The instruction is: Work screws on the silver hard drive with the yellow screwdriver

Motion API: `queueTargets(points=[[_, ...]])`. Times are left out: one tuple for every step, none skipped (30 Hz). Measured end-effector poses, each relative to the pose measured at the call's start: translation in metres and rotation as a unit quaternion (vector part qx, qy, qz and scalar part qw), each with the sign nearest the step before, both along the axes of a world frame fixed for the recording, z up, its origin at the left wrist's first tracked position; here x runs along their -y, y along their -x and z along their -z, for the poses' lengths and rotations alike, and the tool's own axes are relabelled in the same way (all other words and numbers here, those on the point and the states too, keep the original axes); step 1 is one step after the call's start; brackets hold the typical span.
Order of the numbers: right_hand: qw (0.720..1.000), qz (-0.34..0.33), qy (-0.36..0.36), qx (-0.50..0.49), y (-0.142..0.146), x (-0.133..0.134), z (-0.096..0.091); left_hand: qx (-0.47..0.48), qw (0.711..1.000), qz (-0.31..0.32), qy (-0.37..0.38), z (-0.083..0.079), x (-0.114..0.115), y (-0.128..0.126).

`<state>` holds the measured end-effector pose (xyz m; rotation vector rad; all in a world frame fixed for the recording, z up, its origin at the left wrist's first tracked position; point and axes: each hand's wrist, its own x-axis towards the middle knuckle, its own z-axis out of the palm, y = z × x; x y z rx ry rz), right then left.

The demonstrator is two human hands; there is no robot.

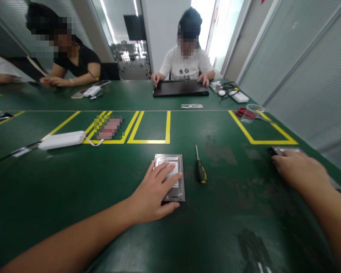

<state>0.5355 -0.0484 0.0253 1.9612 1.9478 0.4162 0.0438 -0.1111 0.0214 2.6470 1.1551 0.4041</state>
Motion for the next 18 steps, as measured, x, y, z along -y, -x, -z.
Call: queueTargets(points=[[1.0,0.003,0.005,0.009,0.001,0.0,-0.001,0.0,1.0,0.0,-0.001,0.0,0.0,0.0],[1.0,0.007,0.006,0.013,0.001,0.0,-0.002,0.001,1.0,0.0,-0.002,0.001,0.0,0.0],[1.0,0.011,0.004,0.012,0.002,0.0,-0.002,0.001,1.0,0.0,-0.002,0.001,0.0,0.0],[1.0,0.014,0.002,0.011,0.002,0.0,-0.002,0.0,1.0,-0.001,-0.003,0.001,0.0,0.0],[1.0,0.014,0.001,0.01,0.003,0.0,-0.002,-0.001,1.0,-0.001,-0.004,0.001,0.0,0.0],[1.0,0.014,0.001,0.01,0.004,0.0,-0.002,-0.003,1.0,-0.001,-0.005,0.001,0.0,0.0],[1.0,0.013,0.001,0.011,0.005,0.0,-0.003,-0.004,1.0,-0.001,-0.005,0.001,0.0,0.0],[1.0,0.011,0.001,0.013,0.006,0.001,-0.003,-0.006,1.0,-0.001,-0.006,0.001,0.0,0.0],[1.0,0.009,0.003,0.015,0.008,0.001,-0.004,-0.007,1.0,-0.001,-0.006,0.001,0.0,0.0],[1.0,0.009,0.004,0.017,0.01,0.002,-0.005,-0.008,1.0,-0.001,-0.006,0.001,-0.001,0.0],[1.0,0.009,0.004,0.019,0.012,0.003,-0.006,-0.008,1.0,-0.001,-0.007,0.001,-0.001,0.0],[1.0,0.009,0.006,0.022,0.014,0.004,-0.008,-0.007,1.0,0.0,-0.007,0.001,-0.001,0.0],[1.0,0.012,0.009,0.023,0.016,0.005,-0.009,-0.005,1.0,0.001,-0.007,0.001,-0.001,0.0],[1.0,0.015,0.011,0.024,0.018,0.005,-0.011,-0.004,1.0,0.002,-0.007,0.0,-0.001,0.001],[1.0,0.017,0.012,0.023,0.02,0.006,-0.012,-0.003,1.0,0.002,-0.007,0.0,-0.001,0.001],[0.999,0.018,0.013,0.023,0.022,0.006,-0.014,-0.002,1.0,0.003,-0.006,0.0,0.0,0.001],[1.0,0.017,0.014,0.022,0.023,0.007,-0.015,-0.002,1.0,0.003,-0.005,0.0,0.0,0.001],[1.0,0.016,0.012,0.021,0.023,0.007,-0.015,-0.002,1.0,0.002,-0.005,0.0,0.0,0.001]])
